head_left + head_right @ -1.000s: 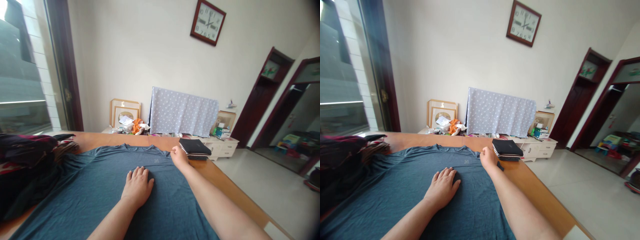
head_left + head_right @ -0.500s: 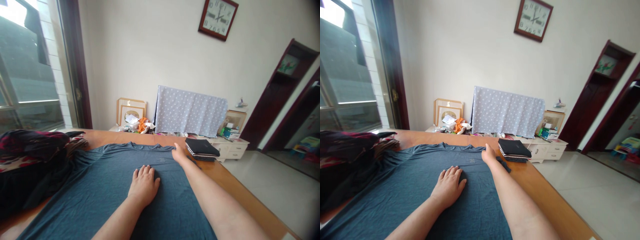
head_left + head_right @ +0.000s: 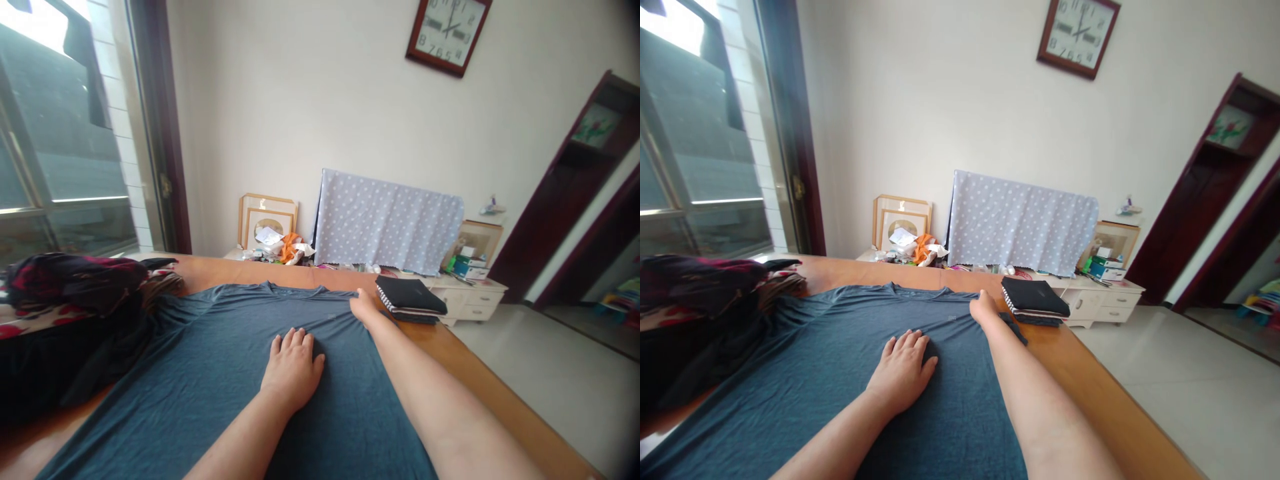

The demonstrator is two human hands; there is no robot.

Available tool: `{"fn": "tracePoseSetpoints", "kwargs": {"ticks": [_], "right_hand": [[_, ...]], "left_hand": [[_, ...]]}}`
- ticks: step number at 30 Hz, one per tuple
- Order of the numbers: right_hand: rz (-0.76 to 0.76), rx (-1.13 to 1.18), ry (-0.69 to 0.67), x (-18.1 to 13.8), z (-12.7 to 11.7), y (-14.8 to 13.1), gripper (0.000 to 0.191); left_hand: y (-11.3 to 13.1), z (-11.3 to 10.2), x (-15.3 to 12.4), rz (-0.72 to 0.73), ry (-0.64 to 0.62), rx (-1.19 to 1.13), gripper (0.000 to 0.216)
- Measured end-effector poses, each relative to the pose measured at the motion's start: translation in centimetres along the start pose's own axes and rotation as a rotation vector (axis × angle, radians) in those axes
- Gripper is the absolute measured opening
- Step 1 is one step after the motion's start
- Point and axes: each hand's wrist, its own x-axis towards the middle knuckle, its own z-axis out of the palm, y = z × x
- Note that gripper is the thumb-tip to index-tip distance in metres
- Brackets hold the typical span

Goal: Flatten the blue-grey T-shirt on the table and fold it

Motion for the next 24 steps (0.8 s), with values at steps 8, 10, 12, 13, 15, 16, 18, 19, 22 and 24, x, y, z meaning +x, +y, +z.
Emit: {"fn": "tracePoseSetpoints", "kwargs": {"ticks": [8, 10, 12, 13, 15, 16, 18, 19, 22, 24], "right_hand": [[-0.146, -0.07, -0.093, -0.1, 1.5, -3.3, 0.032], [-0.162, -0.103, -0.131, -0.1, 2.2, -3.7, 0.027], [-0.162, -0.138, -0.146, 0.0, 2.7, -4.0, 0.029], [-0.16, -0.153, -0.143, 0.1, 2.9, -4.2, 0.032], [-0.166, -0.172, -0.129, 0.3, 3.2, -4.5, 0.037], [-0.178, -0.176, -0.126, 0.3, 3.3, -4.7, 0.037], [-0.216, -0.174, -0.139, 0.2, 3.6, -5.1, 0.035], [-0.235, -0.17, -0.152, 0.1, 3.8, -5.2, 0.035], [-0.265, -0.16, -0.169, -0.1, 3.7, -5.3, 0.041], [-0.259, -0.158, -0.14, -0.3, 3.0, -5.0, 0.045]], "left_hand": [[0.1, -0.2, -0.1, -0.002, -0.009, -0.009, 0.056], [0.1, -0.3, -0.1, -0.01, -0.018, -0.01, 0.055], [0.1, -0.2, -0.1, -0.014, -0.025, -0.012, 0.055], [0.1, -0.2, -0.1, -0.014, -0.024, -0.013, 0.055], [0.0, -0.1, -0.1, -0.009, -0.014, -0.014, 0.055], [0.0, 0.0, -0.1, -0.005, -0.006, -0.014, 0.055], [0.0, 0.1, -0.1, 0.001, 0.005, -0.016, 0.055], [0.0, 0.1, -0.1, 0.003, 0.004, -0.018, 0.055], [0.0, -0.1, -0.1, -0.006, -0.014, -0.024, 0.056], [0.0, -0.2, -0.1, -0.011, -0.025, -0.024, 0.056]]}}
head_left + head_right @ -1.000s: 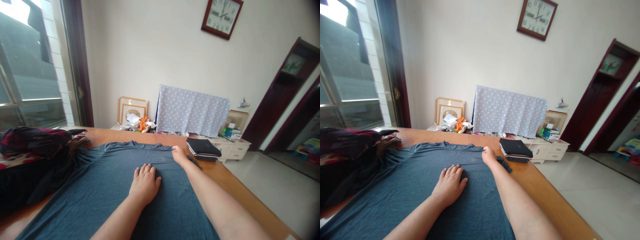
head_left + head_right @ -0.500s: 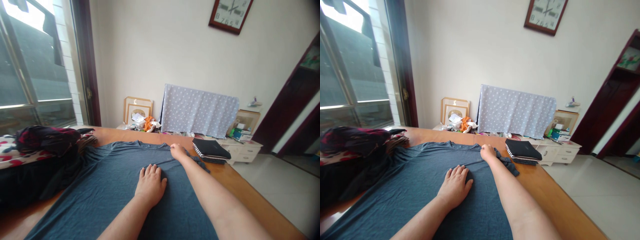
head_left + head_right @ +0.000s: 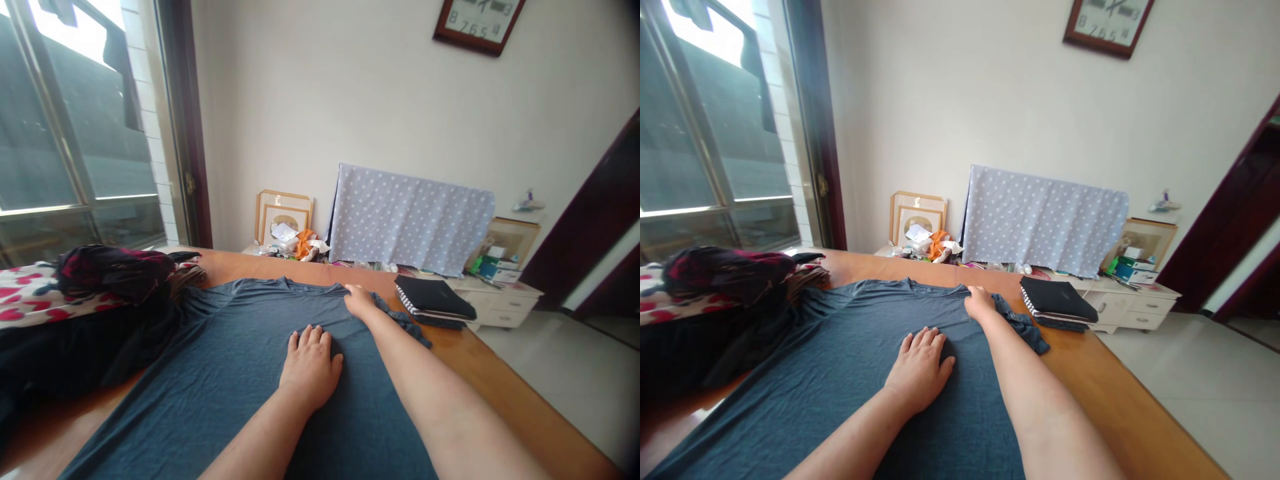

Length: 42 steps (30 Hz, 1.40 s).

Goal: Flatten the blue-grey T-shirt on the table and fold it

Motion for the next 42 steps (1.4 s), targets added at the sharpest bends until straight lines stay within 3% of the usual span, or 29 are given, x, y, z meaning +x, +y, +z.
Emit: {"fn": "tracePoseSetpoints", "kwargs": {"ticks": [4, 10, 16, 20, 26, 30, 37, 42], "right_hand": [[0.011, -0.021, 0.047, -1.8, -2.1, 1.0, 0.035], [-0.051, -0.072, 0.013, -7.4, -3.9, 2.6, 0.024], [-0.071, -0.066, 0.001, -10.8, -5.7, 4.0, 0.036], [-0.031, -0.039, 0.023, -13.3, -8.2, 5.2, 0.03], [0.054, 0.016, 0.066, -20.4, -12.2, 7.4, 0.027], [0.109, 0.074, 0.056, -26.1, -13.5, 8.6, 0.025], [0.033, -0.002, 0.079, -34.6, -15.5, 6.3, 0.022], [-0.095, -0.126, -0.023, -39.8, -15.1, 4.1, 0.02]], "left_hand": [[0.0, -0.1, 0.0, 0.003, 0.004, -0.001, 0.055], [0.0, 0.2, -0.1, 0.013, 0.021, 0.001, 0.055], [0.0, 0.1, -0.1, 0.029, -0.004, 0.008, 0.065], [0.0, 0.0, 0.0, 0.033, -0.015, 0.015, 0.078], [-0.1, 0.5, 0.3, 0.071, -0.01, 0.052, 0.08], [0.2, 0.4, 0.1, 0.112, 0.071, 0.105, 0.077], [1.2, -1.3, -0.8, 0.191, 0.157, 0.175, 0.066], [1.6, -1.9, -1.2, 0.183, 0.138, 0.201, 0.064]]}}
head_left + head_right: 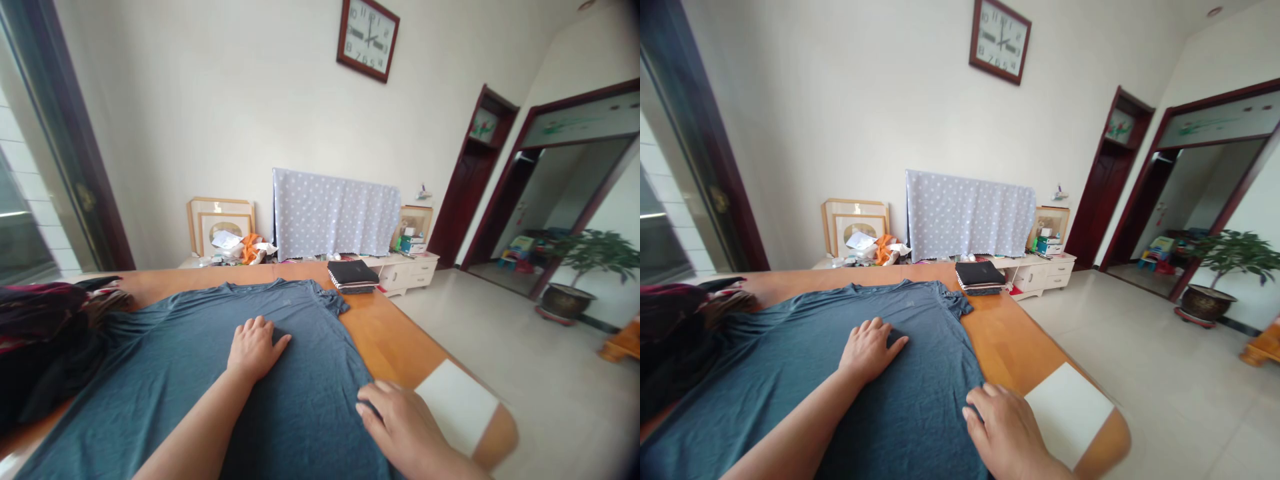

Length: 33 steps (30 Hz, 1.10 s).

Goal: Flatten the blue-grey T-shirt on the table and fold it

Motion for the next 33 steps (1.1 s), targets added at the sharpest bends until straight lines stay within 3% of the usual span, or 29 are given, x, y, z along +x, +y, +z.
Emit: {"fn": "tracePoseSetpoints", "kwargs": {"ticks": [7, 16, 33], "right_hand": [[-0.098, -0.161, 0.077, -3.4, 2.3, 0.8, 0.029], [-0.132, -0.176, 0.188, -3.8, 3.1, 1.3, 0.032], [-0.161, -0.179, 0.214, -3.9, 4.0, 2.1, 0.034]], "left_hand": [[0.1, -0.3, -0.2, -0.012, -0.044, -0.036, 0.066], [-0.6, -0.9, -1.0, 0.025, -0.137, -0.075, 0.076], [-0.4, -2.3, -3.4, 0.068, -0.242, -0.121, 0.081]]}}
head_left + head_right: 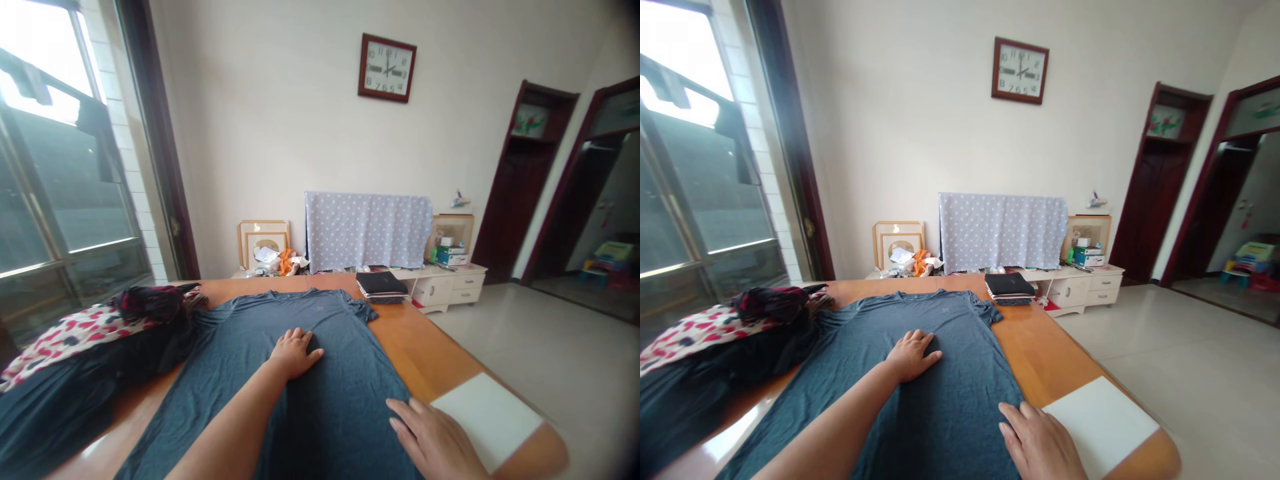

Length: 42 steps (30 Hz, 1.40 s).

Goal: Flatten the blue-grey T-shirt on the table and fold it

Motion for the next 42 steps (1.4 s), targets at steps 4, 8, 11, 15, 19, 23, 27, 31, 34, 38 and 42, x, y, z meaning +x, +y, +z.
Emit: {"fn": "tracePoseSetpoints", "kwargs": {"ticks": [4, 8, 11, 15, 19, 23, 27, 31, 34, 38, 42], "right_hand": [[0.018, -0.001, -0.03, 0.0, -0.2, -0.1, 0.036], [0.032, 0.01, -0.056, 0.0, -0.7, -0.2, 0.039], [0.048, 0.029, -0.074, -0.1, -1.0, -0.2, 0.039], [0.071, 0.057, -0.096, 0.2, -1.4, -0.2, 0.04], [0.073, 0.123, -0.05, 1.2, -2.1, -1.6, 0.041], [-0.026, 0.206, -0.012, 1.6, -2.6, -4.6, 0.045], [-0.077, 0.237, -0.097, 0.7, -2.0, -6.4, 0.053], [-0.059, 0.272, -0.177, -0.5, -1.5, -6.0, 0.056], [-0.051, 0.279, -0.205, -0.8, -1.6, -5.5, 0.056], [-0.041, 0.264, -0.252, -0.8, -2.1, -5.5, 0.058], [-0.043, 0.255, -0.248, -1.2, -2.3, -5.6, 0.058]], "left_hand": [[-0.2, -0.5, -1.5, -0.033, 0.003, -0.09, 0.081], [-2.2, -0.7, -4.3, -0.116, 0.139, -0.144, 0.071], [-4.8, -0.9, -7.5, -0.197, 0.208, -0.158, 0.065], [-8.0, -1.5, -12.4, -0.328, 0.235, -0.117, 0.06], [-9.3, -2.0, -17.0, -0.411, 0.181, -0.029, 0.059], [-8.7, -2.3, -20.2, -0.504, 0.086, 0.054, 0.062], [-7.9, -2.2, -22.3, -0.528, 0.043, 0.102, 0.071], [-8.3, -2.3, -23.9, -0.498, 0.052, 0.122, 0.074], [-9.0, -2.4, -24.6, -0.463, 0.066, 0.137, 0.076], [-9.2, -2.6, -24.9, -0.445, 0.056, 0.156, 0.077], [-8.9, -2.8, -24.9, -0.433, 0.075, 0.145, 0.077]]}}
